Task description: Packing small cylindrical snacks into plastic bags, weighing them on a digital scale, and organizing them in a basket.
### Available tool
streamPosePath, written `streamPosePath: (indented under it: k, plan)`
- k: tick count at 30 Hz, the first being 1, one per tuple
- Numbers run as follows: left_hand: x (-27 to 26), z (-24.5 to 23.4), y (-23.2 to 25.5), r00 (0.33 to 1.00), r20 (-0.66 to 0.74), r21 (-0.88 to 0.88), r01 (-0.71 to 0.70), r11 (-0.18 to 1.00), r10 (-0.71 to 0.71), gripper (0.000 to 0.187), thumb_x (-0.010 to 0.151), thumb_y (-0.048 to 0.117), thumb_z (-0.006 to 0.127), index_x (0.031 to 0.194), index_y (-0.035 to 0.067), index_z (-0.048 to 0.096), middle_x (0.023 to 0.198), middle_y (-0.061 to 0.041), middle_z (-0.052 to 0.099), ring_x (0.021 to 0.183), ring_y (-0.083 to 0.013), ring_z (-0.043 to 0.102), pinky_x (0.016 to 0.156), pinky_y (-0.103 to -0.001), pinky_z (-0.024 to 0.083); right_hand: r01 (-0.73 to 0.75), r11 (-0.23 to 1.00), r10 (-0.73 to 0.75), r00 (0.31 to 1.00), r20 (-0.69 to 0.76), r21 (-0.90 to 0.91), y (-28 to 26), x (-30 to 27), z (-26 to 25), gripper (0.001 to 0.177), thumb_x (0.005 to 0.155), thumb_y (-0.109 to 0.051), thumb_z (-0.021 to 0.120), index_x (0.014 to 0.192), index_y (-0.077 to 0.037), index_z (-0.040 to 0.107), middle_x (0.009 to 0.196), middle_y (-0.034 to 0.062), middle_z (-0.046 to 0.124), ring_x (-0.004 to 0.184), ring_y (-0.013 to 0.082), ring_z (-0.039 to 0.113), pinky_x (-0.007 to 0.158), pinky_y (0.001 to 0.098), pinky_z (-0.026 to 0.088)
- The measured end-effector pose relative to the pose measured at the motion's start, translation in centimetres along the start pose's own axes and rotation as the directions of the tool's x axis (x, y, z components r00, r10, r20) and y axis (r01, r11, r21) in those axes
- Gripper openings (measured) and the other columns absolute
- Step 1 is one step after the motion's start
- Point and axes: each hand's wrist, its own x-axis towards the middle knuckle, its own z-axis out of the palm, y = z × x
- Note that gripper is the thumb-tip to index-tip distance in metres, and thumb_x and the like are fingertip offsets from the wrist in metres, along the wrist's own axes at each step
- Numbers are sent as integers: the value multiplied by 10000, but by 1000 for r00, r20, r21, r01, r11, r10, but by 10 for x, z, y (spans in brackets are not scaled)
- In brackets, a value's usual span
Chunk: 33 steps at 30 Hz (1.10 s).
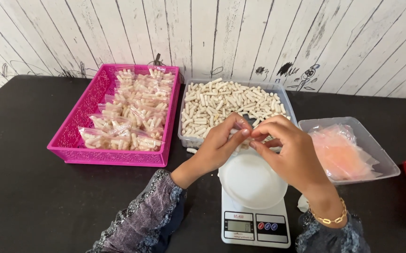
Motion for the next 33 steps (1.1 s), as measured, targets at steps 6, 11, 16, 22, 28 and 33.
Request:
streamPosePath:
  k: [6, 11, 16, 22, 28, 33]
  plan:
    - [0, -11, 17, 995, 80, -27, 65, 998, -63, 281, 1013, 337, 545, 1222, 154, 590, 1004, -168, 699, 981, -321, 668, 923, -494, 500, -17, 994, 21, 999, -34, 108, 7, 2, -2, 58, 848, -52, 768, 898, -55, 738, 893, 51, 692, 780, 176, 709, 661, 312, 635]
    - [2, -7, 9, 999, 41, -64, -29, 998, 32, 161, 1001, 276, 636, 1110, 171, 691, 959, -62, 725, 955, -166, 665, 936, -386, 520, -10, 1000, 9, 1000, 17, 26, 7, 2, -2, 30, 919, -104, 697, 924, -74, 694, 916, 54, 663, 818, 207, 707, 703, 356, 622]
    - [2, -6, 8, 999, 19, -102, -47, 994, 50, 152, 997, 266, 652, 1093, 163, 711, 946, -44, 727, 924, -131, 652, 921, -370, 525, -26, 998, 25, 999, 32, 54, 4, 0, 1, 57, 961, -111, 652, 948, -57, 663, 906, 81, 651, 800, 229, 711, 695, 373, 631]
    - [4, -5, 6, 999, -36, -128, -43, 991, 38, 124, 991, 243, 665, 1048, 150, 724, 939, -28, 730, 917, -127, 660, 933, -350, 515, -119, 979, 116, 993, 25, 164, -3, 4, 1, 92, 941, -113, 688, 961, -25, 675, 789, 108, 618, 724, 208, 688, 660, 355, 633]
    - [4, -6, 2, 996, -92, -121, -13, 993, 2, 125, 992, 244, 656, 1043, 147, 715, 932, -16, 727, 923, -126, 662, 930, -341, 509, -247, 942, 225, 967, 119, 228, 11, 3, 1, 127, 916, -131, 703, 891, -7, 702, 687, 105, 637, 636, 157, 637, 577, 310, 608]
    - [7, -12, -1, 1000, -26, -177, 5, 984, -10, 127, 1001, 224, 644, 1046, 123, 707, 938, -19, 711, 935, -104, 620, 935, -332, 505, -203, 959, 179, 975, 135, 198, 8, 5, 2, 124, 923, -106, 684, 846, -13, 712, 591, 113, 598, 545, 165, 595, 523, 307, 557]
